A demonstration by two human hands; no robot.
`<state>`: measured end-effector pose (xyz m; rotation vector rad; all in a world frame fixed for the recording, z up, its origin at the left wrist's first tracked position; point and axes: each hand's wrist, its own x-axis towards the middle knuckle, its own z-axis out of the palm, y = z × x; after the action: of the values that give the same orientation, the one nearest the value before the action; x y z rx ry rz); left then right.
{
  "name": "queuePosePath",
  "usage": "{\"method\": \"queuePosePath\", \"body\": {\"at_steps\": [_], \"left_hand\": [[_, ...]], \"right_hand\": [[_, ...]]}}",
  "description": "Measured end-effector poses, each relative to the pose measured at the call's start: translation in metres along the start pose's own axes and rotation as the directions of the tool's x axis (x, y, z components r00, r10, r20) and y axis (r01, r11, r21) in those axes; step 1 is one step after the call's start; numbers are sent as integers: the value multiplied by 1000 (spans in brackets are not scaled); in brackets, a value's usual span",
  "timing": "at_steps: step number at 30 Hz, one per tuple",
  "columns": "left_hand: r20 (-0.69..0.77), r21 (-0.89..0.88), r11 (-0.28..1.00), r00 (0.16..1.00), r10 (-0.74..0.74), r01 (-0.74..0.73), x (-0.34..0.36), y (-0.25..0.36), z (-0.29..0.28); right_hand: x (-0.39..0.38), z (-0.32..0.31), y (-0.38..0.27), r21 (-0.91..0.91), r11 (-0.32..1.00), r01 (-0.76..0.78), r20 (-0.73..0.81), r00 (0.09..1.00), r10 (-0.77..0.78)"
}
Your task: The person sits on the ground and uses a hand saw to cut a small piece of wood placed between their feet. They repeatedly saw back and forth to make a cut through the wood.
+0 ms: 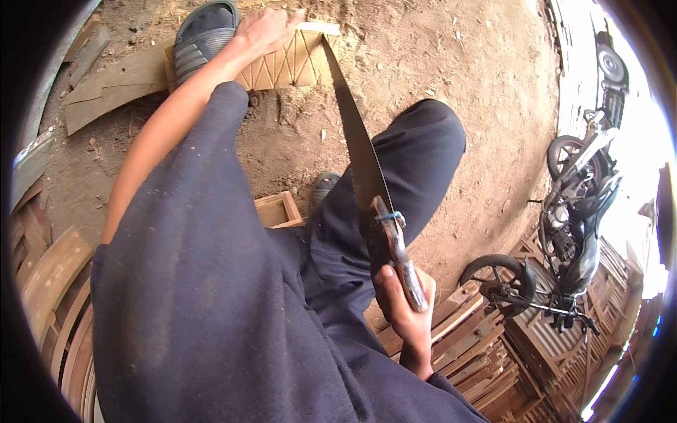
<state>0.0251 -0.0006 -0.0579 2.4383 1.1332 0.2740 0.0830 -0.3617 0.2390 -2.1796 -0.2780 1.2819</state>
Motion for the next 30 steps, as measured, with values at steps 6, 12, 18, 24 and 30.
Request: {"method": "queuePosePath", "body": {"at_steps": [6, 12, 18, 24, 30], "left_hand": [[259, -19, 1000, 966, -3, 8, 0, -12, 2], [414, 23, 999, 909, -53, 47, 1, -14, -13], [445, 62, 998, 894, -40, 14, 7, -3, -18], [489, 117, 991, 872, 5, -72, 2, -2, -9], [405, 114, 994, 913, -51, 5, -2, -10, -9]], "right_hand": [[59, 35, -20, 64, 993, 95, 13, 995, -96], [-6, 4, -23, 158, 986, -62, 3, 998, 62], [66, 42, -6, 84, 986, 147, -8, 989, -146], [18, 16, -21, 115, 993, -16, 15, 1000, 15], [35, 8, -12, 93, 996, 7, 26, 1000, -9]]}}
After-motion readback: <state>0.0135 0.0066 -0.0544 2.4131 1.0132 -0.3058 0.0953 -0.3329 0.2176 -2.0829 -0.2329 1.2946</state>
